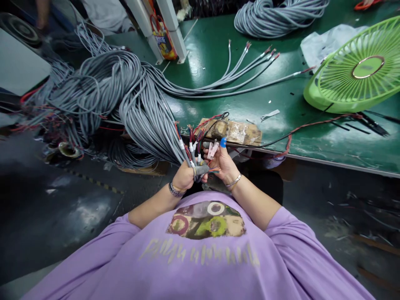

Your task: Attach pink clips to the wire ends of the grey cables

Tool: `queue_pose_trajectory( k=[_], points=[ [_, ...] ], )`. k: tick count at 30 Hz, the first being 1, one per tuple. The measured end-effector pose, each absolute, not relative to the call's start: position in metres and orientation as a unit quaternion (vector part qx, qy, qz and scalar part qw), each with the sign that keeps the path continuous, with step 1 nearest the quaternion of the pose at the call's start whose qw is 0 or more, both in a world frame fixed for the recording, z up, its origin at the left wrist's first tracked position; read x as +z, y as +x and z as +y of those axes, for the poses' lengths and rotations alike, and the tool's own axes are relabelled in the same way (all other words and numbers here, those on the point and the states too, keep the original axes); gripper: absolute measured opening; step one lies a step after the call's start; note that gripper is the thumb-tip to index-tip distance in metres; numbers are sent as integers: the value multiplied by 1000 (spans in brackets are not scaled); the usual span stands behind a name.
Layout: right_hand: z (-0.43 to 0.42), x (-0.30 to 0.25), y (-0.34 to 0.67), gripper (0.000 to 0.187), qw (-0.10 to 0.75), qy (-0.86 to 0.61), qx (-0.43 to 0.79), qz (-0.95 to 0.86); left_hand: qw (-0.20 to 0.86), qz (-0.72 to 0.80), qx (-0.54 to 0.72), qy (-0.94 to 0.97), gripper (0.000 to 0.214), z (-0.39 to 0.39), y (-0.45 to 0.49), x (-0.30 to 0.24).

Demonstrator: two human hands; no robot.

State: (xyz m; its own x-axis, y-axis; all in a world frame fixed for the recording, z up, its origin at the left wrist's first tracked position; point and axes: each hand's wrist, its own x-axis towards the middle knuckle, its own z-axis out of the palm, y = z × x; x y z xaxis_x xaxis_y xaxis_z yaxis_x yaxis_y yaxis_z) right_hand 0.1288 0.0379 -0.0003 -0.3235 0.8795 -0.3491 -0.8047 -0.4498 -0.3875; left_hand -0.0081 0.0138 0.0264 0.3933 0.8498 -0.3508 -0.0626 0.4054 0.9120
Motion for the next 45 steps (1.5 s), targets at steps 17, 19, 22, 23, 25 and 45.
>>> queue_pose_trajectory(
  k=[17, 19, 22, 23, 25, 45],
  points=[
    [23, 2, 136, 43, 598, -341, 695, -207, 661, 452, 414, 432, 33, -3, -2, 31],
    [25, 0, 135, 48, 579, -337, 715, -198, 662, 449, 417, 431, 33, -2, 1, 31],
    [29, 2, 133, 54, 514, -300, 784, -175, 656, 457, 419, 430, 34, -1, 3, 29],
    [30, 2, 132, 55, 502, -288, 798, -166, 653, 462, 419, 430, 34, -1, 3, 28],
    [33, 3, 131, 53, 504, -277, 805, -147, 647, 470, 416, 432, 34, -1, 3, 27],
    [25, 2, 140, 48, 539, -281, 780, -149, 618, 471, 428, 462, 29, -11, -7, 30]
  ],
)
